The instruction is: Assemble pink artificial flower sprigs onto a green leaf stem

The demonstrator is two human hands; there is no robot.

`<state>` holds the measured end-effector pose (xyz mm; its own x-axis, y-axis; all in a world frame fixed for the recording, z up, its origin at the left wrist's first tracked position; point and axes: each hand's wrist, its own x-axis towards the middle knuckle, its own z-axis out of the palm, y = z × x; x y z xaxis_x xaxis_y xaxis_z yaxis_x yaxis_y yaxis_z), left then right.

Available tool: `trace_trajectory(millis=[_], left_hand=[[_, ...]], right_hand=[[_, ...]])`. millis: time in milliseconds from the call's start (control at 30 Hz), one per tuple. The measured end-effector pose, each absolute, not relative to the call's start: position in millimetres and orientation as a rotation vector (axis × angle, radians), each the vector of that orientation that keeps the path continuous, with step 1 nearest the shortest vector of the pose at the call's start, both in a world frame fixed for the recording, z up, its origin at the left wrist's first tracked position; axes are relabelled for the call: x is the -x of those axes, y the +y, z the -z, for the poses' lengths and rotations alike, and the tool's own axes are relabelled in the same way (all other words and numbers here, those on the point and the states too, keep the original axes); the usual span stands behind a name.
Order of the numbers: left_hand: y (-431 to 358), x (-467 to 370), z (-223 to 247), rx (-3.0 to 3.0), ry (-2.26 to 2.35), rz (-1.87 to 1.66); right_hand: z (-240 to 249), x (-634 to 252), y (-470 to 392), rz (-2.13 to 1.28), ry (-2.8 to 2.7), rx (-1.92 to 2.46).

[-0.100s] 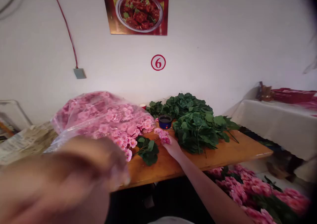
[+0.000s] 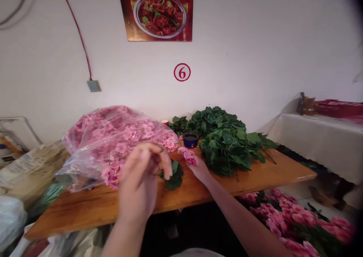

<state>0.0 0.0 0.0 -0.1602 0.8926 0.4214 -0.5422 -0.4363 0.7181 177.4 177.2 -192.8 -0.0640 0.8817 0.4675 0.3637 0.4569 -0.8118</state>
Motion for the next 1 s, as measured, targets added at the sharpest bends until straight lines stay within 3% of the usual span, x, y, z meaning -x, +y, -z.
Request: trace_trajectory(millis=[233, 467, 1000], left_hand=[[42, -31, 48, -0.759, 0.456, -1.465], [32, -36, 44, -0.690, 0.377, -1.334], [53, -41, 75, -1.306, 0.551, -1.494]], right_hand=[[197, -177, 180, -0.639, -1.634, 1.083], [200, -178, 180, -0.645, -1.632, 1.077], [200, -178, 180, -0.611, -1.628, 1.092]])
